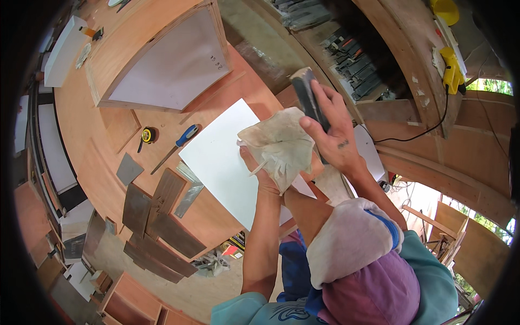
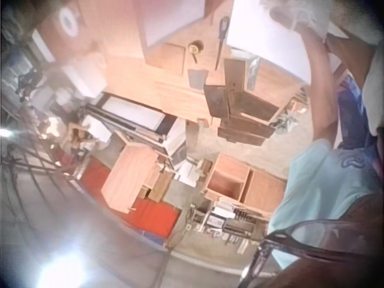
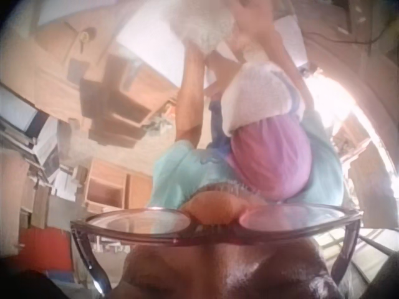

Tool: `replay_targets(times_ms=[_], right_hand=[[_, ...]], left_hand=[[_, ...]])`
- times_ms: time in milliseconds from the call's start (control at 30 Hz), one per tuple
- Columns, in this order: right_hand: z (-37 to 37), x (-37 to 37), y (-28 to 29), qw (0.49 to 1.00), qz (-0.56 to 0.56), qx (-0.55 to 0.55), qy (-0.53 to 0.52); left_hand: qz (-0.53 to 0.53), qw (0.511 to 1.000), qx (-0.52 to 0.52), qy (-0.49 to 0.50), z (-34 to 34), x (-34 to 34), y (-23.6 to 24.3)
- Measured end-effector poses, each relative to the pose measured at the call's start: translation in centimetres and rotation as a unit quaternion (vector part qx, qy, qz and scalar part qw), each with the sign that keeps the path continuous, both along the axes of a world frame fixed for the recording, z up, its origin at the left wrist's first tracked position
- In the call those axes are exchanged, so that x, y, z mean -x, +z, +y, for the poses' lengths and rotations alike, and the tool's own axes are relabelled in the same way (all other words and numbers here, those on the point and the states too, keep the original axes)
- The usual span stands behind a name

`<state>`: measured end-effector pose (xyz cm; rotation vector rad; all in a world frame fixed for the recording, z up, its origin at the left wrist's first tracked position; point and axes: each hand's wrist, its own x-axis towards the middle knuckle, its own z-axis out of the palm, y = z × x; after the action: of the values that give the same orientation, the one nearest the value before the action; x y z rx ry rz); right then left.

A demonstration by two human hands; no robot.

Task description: The person sands a small wooden cabinet with sandpaper and then applies a liquid finish using a red cloth. The person handles the cabinet, sandpaper, and a container of finish while working at a cluttered workbench.

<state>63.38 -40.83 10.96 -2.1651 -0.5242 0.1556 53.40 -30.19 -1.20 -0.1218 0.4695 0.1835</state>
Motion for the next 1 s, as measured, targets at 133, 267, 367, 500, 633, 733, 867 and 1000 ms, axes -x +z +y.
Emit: replay_targets(times_ms=[133,267,367,500,633,733,867,1000], right_hand=[[2.4,0.0,-1.8,0.978,-0.157,0.125,0.055],[1.1,2.9,-3.7,0.975,-0.149,0.138,0.089],[-2.2,4.8,-4.2,0.973,-0.109,0.145,0.140],[-7.3,5.5,-3.4,0.958,0.010,0.210,0.196],[-9.9,3.2,-4.5,0.968,0.220,-0.100,-0.073],[-8.2,0.6,-2.4,0.772,0.423,-0.441,-0.176],[-5.4,-1.3,-1.1,0.735,0.409,-0.526,-0.127],[-2.6,0.0,-2.2,0.975,0.065,-0.178,-0.116]], left_hand=[[-0.059,0.995,-0.003,0.080,-1.4,-0.3,-3.9],[-0.085,0.992,0.012,0.090,-1.2,-1.1,-1.8],[-0.098,0.992,-0.039,0.071,-0.9,-1.6,-0.2],[-0.048,0.993,-0.111,-0.004,1.8,-2.1,0.0],[-0.064,0.998,-0.011,-0.010,2.6,-1.2,-2.6],[-0.042,0.998,0.003,-0.052,1.0,-1.2,-2.4],[-0.006,0.999,-0.002,-0.049,-0.5,-0.8,-2.1],[0.058,0.997,-0.031,0.038,-2.7,0.5,-1.7]])
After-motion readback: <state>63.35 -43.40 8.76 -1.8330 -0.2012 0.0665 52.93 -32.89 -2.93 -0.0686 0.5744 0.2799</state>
